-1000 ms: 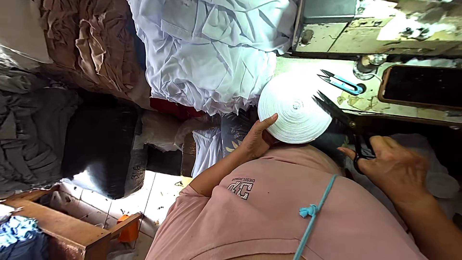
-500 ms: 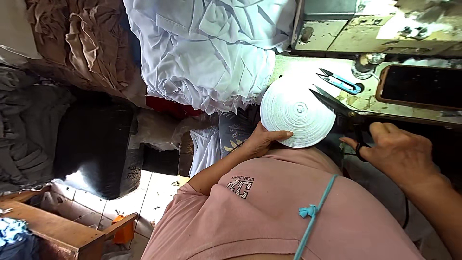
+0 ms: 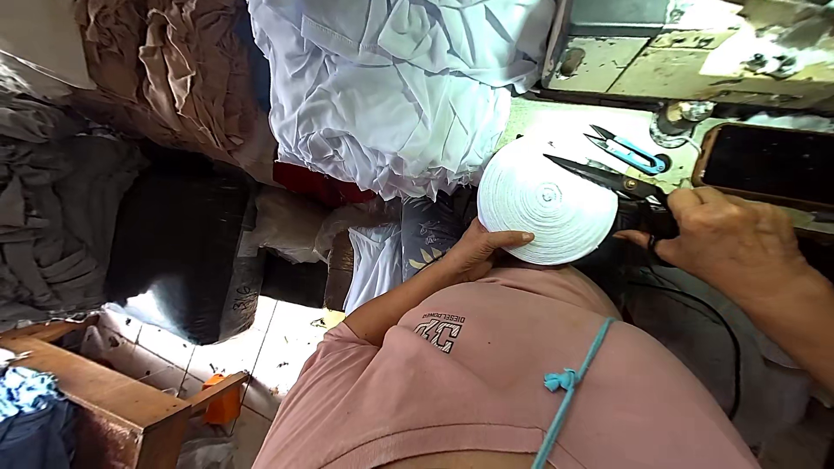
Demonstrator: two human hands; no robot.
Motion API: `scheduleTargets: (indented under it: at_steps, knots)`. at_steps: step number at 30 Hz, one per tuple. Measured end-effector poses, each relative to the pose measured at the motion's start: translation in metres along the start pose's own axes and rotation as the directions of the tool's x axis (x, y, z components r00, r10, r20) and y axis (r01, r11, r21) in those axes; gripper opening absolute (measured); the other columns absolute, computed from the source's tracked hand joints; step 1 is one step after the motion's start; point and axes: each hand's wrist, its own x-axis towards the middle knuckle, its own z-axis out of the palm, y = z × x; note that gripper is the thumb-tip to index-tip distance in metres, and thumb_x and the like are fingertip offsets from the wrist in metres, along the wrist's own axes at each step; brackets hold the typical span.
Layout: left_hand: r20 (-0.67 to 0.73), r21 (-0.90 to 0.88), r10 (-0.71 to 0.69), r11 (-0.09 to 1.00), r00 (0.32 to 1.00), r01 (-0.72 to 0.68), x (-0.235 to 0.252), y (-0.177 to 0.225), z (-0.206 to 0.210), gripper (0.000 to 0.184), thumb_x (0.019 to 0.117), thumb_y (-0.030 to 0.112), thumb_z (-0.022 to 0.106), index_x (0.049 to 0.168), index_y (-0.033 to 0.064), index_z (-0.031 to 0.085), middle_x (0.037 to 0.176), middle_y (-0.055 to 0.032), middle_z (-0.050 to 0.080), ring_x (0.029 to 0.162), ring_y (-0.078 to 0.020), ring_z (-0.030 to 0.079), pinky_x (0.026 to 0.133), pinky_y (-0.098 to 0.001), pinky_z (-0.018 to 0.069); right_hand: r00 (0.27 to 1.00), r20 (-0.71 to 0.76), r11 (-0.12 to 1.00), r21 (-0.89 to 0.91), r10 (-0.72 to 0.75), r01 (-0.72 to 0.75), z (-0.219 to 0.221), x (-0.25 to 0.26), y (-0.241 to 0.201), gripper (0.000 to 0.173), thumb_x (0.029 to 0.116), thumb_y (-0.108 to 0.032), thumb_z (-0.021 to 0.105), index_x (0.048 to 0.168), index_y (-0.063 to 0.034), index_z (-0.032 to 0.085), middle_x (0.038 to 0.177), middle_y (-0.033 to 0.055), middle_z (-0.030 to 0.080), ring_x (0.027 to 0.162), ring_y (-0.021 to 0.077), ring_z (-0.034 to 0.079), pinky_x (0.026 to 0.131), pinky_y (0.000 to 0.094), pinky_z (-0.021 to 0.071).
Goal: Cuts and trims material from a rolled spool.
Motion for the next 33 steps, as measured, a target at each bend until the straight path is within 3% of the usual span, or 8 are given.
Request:
scheduleTargets:
  at_steps: [3,8,11,13,15,20,26,33]
  knots:
    - [-0.002,-0.007,-0.009,1.000,1.000,0.009,0.000,0.000,0.000,0.043,0.0877,-0.015,0.061,0.124,0.0063,0.052,0.099,-0.0082,0.073,0.086,-0.0185,0.074,0.080,-0.0359,0.0621,1.000,-0.012,1.000,-0.012,-0.018,0.017,0.001,-0.001,0.003,0.042,0.0824,-0.021,0.081,0.081,0.0104,0.052,0.074,0.0285,0.056,0.063,0.0489,0.064,0.045,0.0543,0.0437]
    - [0.005,-0.031,-0.021,0.999,1.000,0.021,0.000,0.000,-0.002,0.043,0.0883,-0.013,0.061,0.125,0.0076,0.051,0.099,-0.0087,0.073,0.085,-0.0190,0.074,0.079,-0.0359,0.0622,0.997,-0.040,0.997,-0.019,-0.071,0.071,0.004,0.000,0.011,0.019,0.0873,0.005,0.063,0.077,0.0115,0.049,0.070,0.0295,0.055,0.058,0.0499,0.062,0.043,0.0545,0.0420]
    - [0.015,-0.040,-0.024,0.999,1.000,0.024,0.000,0.002,-0.003,0.042,0.0888,-0.013,0.061,0.124,0.0082,0.052,0.099,-0.0084,0.073,0.085,-0.0189,0.074,0.079,-0.0357,0.0623,0.993,-0.067,0.993,0.058,-0.099,0.103,0.005,-0.001,0.020,0.029,0.0918,-0.010,0.063,0.075,0.0091,0.049,0.066,0.0266,0.053,0.055,0.0483,0.059,0.042,0.0545,0.0394]
    - [0.019,-0.057,-0.020,0.998,1.000,0.021,0.000,0.002,-0.004,0.039,0.0909,-0.012,0.060,0.123,0.0080,0.053,0.099,-0.0084,0.074,0.086,-0.0190,0.074,0.080,-0.0358,0.0623,0.995,-0.079,0.985,0.153,-0.062,0.073,0.008,-0.005,0.027,0.052,0.0988,-0.036,0.060,0.074,0.0078,0.049,0.063,0.0242,0.051,0.053,0.0458,0.057,0.043,0.0552,0.0381]
    - [0.017,-0.077,-0.015,0.997,1.000,0.016,0.001,0.002,-0.005,0.035,0.0943,-0.008,0.058,0.125,0.0082,0.053,0.100,-0.0087,0.073,0.087,-0.0191,0.074,0.081,-0.0359,0.0622,0.999,-0.050,0.975,0.222,0.022,-0.010,0.008,-0.012,0.030,0.062,0.0988,-0.047,0.058,0.075,0.0091,0.049,0.063,0.0256,0.051,0.054,0.0466,0.055,0.046,0.0575,0.0371]
    - [0.023,-0.120,-0.031,0.992,0.999,0.034,0.006,0.003,-0.010,0.024,0.1025,0.012,0.054,0.127,0.0132,0.055,0.105,-0.0071,0.073,0.093,-0.0181,0.074,0.085,-0.0362,0.0609,0.994,-0.099,0.967,0.253,0.055,-0.028,0.009,-0.034,0.023,0.069,0.1021,-0.052,0.051,0.079,0.0129,0.050,0.068,0.0296,0.053,0.055,0.0482,0.056,0.048,0.0581,0.0398]
    - [-0.026,-0.106,-0.037,0.994,0.999,0.034,0.010,0.002,-0.009,0.025,0.0991,0.002,0.055,0.123,0.0104,0.056,0.102,-0.0078,0.073,0.090,-0.0186,0.074,0.083,-0.0366,0.0612,0.988,-0.151,0.994,0.112,0.023,-0.006,0.007,-0.040,0.015,0.074,0.0971,-0.060,0.051,0.076,0.0109,0.051,0.069,0.0296,0.056,0.057,0.0493,0.059,0.045,0.0558,0.0395]
    - [-0.056,-0.087,-0.048,0.995,0.997,0.043,0.010,0.003,-0.008,0.026,0.0984,0.002,0.057,0.123,0.0102,0.056,0.101,-0.0092,0.073,0.088,-0.0194,0.074,0.082,-0.0370,0.0616,0.994,-0.098,0.999,0.005,-0.039,0.039,0.005,-0.015,0.012,0.052,0.0965,-0.035,0.062,0.080,0.0123,0.050,0.072,0.0311,0.055,0.062,0.0523,0.062,0.046,0.0568,0.0427]
